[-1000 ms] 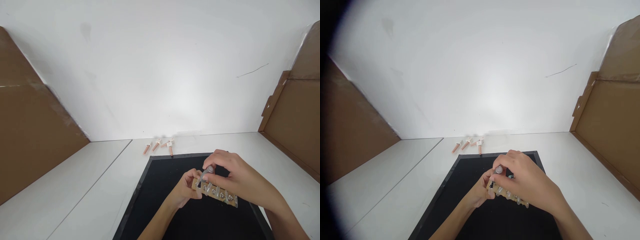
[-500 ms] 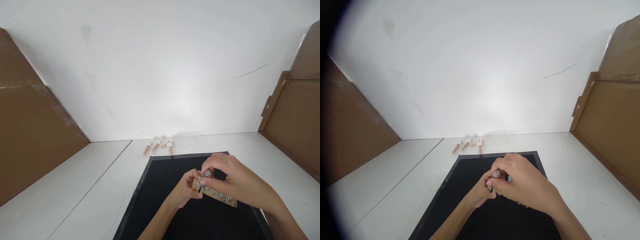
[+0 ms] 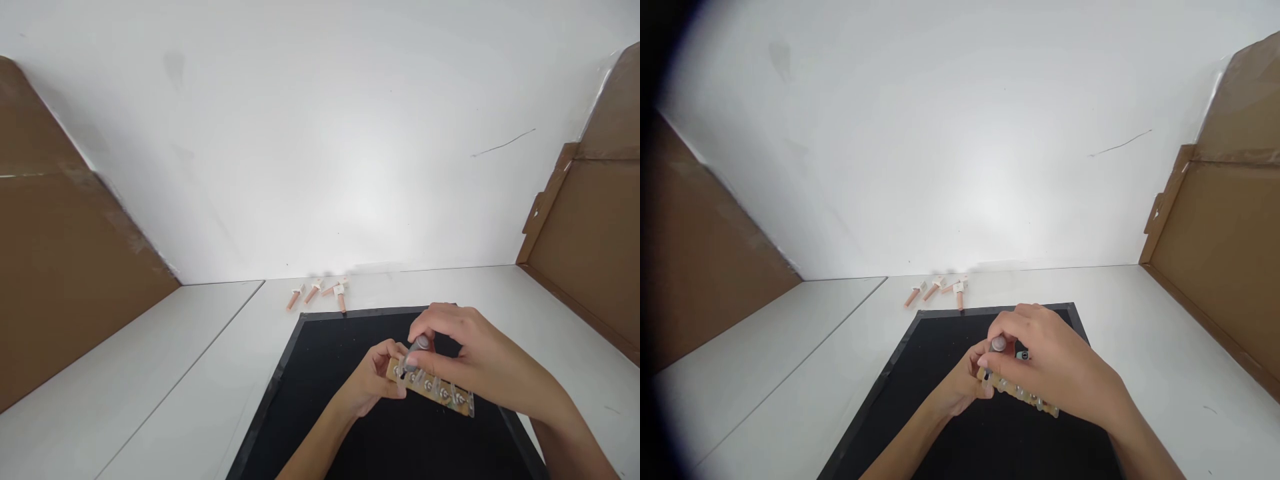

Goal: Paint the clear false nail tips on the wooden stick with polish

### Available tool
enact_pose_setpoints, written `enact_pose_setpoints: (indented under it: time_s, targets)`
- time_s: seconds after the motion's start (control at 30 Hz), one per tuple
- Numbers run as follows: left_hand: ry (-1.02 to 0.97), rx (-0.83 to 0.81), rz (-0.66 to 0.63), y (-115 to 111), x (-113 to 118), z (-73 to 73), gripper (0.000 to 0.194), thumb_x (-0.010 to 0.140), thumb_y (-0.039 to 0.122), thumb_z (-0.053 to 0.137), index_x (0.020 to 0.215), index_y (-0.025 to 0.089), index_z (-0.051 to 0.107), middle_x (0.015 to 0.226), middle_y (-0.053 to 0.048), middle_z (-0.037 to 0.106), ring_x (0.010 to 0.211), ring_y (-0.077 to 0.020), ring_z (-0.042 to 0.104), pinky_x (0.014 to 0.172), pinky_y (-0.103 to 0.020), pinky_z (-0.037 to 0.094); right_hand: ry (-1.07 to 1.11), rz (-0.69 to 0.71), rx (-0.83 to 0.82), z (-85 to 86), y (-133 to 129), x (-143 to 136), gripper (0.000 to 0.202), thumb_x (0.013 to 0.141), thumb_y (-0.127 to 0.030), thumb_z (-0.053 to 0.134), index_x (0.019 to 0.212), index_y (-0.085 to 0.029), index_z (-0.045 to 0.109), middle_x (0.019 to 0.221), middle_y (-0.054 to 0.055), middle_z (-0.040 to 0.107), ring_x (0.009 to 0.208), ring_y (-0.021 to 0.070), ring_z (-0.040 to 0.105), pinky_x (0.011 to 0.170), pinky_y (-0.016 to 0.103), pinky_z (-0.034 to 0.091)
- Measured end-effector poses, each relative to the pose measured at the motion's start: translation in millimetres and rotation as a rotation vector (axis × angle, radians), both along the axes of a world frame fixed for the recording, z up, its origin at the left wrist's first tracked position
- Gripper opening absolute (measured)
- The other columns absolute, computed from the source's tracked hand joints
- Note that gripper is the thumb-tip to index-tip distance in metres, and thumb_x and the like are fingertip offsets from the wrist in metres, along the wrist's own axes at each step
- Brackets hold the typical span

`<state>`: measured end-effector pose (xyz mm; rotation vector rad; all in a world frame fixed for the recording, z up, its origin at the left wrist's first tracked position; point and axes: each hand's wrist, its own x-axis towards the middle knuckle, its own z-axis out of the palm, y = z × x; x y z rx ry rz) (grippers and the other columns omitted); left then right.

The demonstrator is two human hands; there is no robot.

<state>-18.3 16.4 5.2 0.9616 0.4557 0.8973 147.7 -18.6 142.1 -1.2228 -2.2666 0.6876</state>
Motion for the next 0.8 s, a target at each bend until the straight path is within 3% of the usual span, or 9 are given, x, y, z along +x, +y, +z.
enact_pose_setpoints:
  time_s: [0.17,0.33,0.5,0.8]
  targets:
    - [0.013,-0.009,-0.008,0.3,2.2,0.5,0.041,0.036,0.014,0.084,0.068,0.016,0.058,0.071,0.003,0.055,0.063,-0.0085,0.049,0.058,-0.021,0.036,-0.032,0.053,-0.004,2.2,1.3,-1.9,0.016,0.085,-0.029,0.053,0.071,-0.023,0.058,0.073,0.0,0.063,0.072,0.0178,0.057,0.058,0.027,0.043]
    - [0.015,0.024,-0.056,-1.9,2.3,0.0,0.037,0.041,0.019,0.083,0.068,0.016,0.058,0.064,0.004,0.054,0.061,-0.0081,0.048,0.059,-0.021,0.037,-0.06,0.016,0.005,-2.5,2.5,0.6,0.015,0.086,-0.029,0.051,0.076,-0.023,0.059,0.073,0.001,0.063,0.071,0.0177,0.056,0.057,0.027,0.043]
    - [-0.002,0.037,-0.08,-1.6,0.3,-3.8,0.037,0.041,0.019,0.084,0.068,0.016,0.059,0.063,0.004,0.056,0.06,-0.0088,0.051,0.062,-0.023,0.039,-0.071,-0.025,0.018,-4.2,2.6,2.5,0.022,0.087,-0.038,0.05,0.075,-0.023,0.059,0.074,0.001,0.062,0.072,0.0189,0.056,0.055,0.028,0.041]
    - [-0.027,0.036,-0.1,-0.1,-0.3,-4.2,0.036,0.041,0.016,0.083,0.068,0.016,0.059,0.063,0.005,0.055,0.057,-0.0062,0.047,0.06,-0.021,0.039,-0.033,-0.016,0.005,-0.8,0.5,1.5,0.018,0.087,-0.034,0.051,0.075,-0.022,0.058,0.072,0.0,0.061,0.062,0.0148,0.053,0.046,0.023,0.036]
